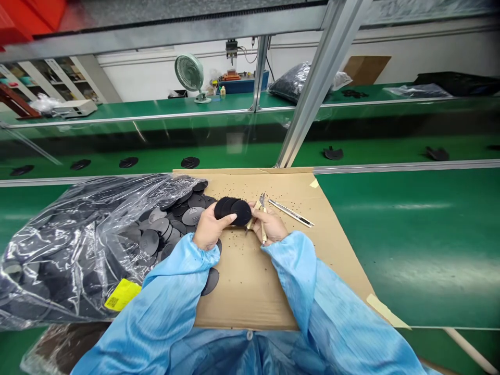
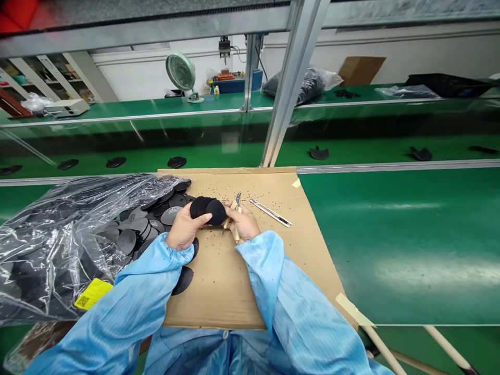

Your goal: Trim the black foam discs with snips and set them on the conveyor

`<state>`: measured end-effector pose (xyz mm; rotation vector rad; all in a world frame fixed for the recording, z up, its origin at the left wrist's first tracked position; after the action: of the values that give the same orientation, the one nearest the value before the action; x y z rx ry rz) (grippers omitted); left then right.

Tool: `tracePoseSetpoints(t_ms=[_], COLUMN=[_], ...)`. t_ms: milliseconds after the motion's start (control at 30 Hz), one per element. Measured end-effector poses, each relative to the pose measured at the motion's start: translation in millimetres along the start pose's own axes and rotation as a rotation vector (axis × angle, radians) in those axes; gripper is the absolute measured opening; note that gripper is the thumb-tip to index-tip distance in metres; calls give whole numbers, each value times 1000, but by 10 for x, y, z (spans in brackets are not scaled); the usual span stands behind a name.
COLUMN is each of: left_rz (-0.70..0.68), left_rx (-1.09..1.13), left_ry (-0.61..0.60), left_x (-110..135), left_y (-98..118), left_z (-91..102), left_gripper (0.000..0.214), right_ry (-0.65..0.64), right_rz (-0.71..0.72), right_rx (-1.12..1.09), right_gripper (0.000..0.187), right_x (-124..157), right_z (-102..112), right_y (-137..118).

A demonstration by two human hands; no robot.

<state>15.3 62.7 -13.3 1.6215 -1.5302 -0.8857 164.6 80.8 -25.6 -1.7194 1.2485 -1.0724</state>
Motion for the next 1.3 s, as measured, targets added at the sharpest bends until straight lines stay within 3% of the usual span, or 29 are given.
tracePoseSetpoints(t_ms=[200, 300, 467, 700, 933, 1300], left_rz=[101, 100, 20, 32, 60, 19], left_rx=[84, 86, 31, 53, 96, 101], left_ry=[46, 36, -40, 12, -19, -80], left_x=[26, 34, 27, 25, 53, 55], left_y=[-26, -27, -42, -43, -48, -53], left_z=[-9, -19, -44, -9, -71, -120], left_gripper=[58, 59, 54, 49, 47, 38], right_ry=[183, 219, 260, 246, 29, 128], right_rz=[392, 478, 493, 438, 387, 506], right_rx=[422, 629, 715, 732, 593, 538], right_gripper=[34, 30, 27, 32, 42, 34], right_x=[112, 168, 207, 174, 128, 195], right_z=[63, 51, 35, 33, -76, -74], right_y=[-234, -296, -334, -285, -161, -221])
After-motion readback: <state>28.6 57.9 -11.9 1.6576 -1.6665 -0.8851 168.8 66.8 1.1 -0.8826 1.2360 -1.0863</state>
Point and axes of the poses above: each hand's wrist, its own x-axis away from the middle knuckle, its own z-axis out of the back of the hand, y = z × x, the point moved 7 cm from there along -x, towards the middle knuckle, and after that the axes turned 12 degrees about x, right-handed, at the moved point
